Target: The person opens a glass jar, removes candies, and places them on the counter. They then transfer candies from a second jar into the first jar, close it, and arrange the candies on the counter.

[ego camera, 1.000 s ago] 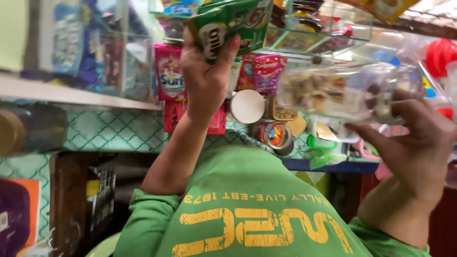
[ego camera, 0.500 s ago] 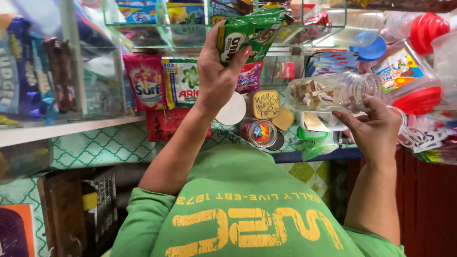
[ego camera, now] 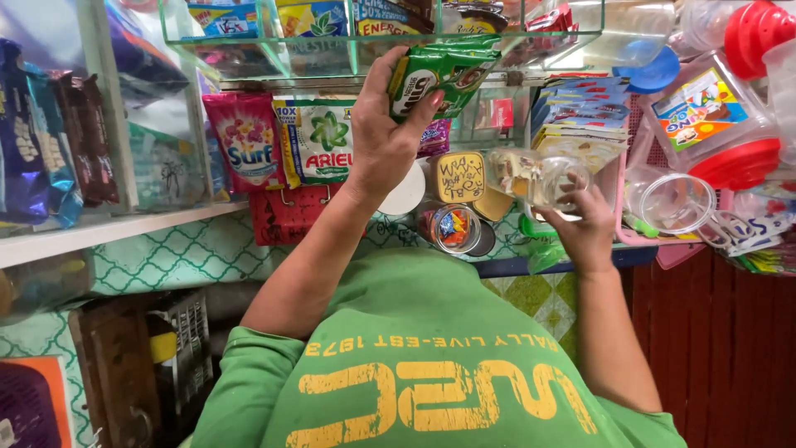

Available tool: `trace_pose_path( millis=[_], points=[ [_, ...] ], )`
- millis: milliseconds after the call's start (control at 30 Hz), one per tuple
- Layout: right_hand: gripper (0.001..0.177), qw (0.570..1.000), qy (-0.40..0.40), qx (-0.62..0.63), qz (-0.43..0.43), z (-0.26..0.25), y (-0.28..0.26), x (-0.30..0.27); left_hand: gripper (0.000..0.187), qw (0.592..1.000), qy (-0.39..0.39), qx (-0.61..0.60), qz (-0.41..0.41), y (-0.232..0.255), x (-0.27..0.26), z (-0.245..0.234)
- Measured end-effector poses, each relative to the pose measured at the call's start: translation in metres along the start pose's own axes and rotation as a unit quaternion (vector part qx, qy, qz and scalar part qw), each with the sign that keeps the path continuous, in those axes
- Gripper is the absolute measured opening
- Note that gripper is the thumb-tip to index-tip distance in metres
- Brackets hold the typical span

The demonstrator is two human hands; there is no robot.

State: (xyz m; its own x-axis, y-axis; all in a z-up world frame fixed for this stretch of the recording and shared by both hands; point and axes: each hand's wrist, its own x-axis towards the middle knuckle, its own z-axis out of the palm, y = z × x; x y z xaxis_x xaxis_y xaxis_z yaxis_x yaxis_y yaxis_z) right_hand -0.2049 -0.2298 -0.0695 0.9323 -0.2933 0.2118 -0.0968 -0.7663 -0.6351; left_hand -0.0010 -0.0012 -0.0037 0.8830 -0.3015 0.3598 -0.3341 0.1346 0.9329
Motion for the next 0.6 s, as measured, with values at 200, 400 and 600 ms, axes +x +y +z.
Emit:
trace_pose_path(
  millis=[200,400,600],
  points=[
    [0.026,0.979,0.029,-0.168,-0.108,0.020,0.017,-0.030,0.039,1.000,-0.011,-0.009,-0.023,-0.001,-0.001,0.006],
    [0.030,0.992,0.003,-0.117,-0.036,0.012,0.007,-0.033,0.039,0.999,-0.020,0.005,-0.025,-0.005,0.000,0.014],
    [0.034,0.997,-0.015,0.017,0.078,0.000,-0.003,-0.014,0.041,0.999,-0.024,0.016,-0.033,-0.012,0.000,0.015]
  ],
)
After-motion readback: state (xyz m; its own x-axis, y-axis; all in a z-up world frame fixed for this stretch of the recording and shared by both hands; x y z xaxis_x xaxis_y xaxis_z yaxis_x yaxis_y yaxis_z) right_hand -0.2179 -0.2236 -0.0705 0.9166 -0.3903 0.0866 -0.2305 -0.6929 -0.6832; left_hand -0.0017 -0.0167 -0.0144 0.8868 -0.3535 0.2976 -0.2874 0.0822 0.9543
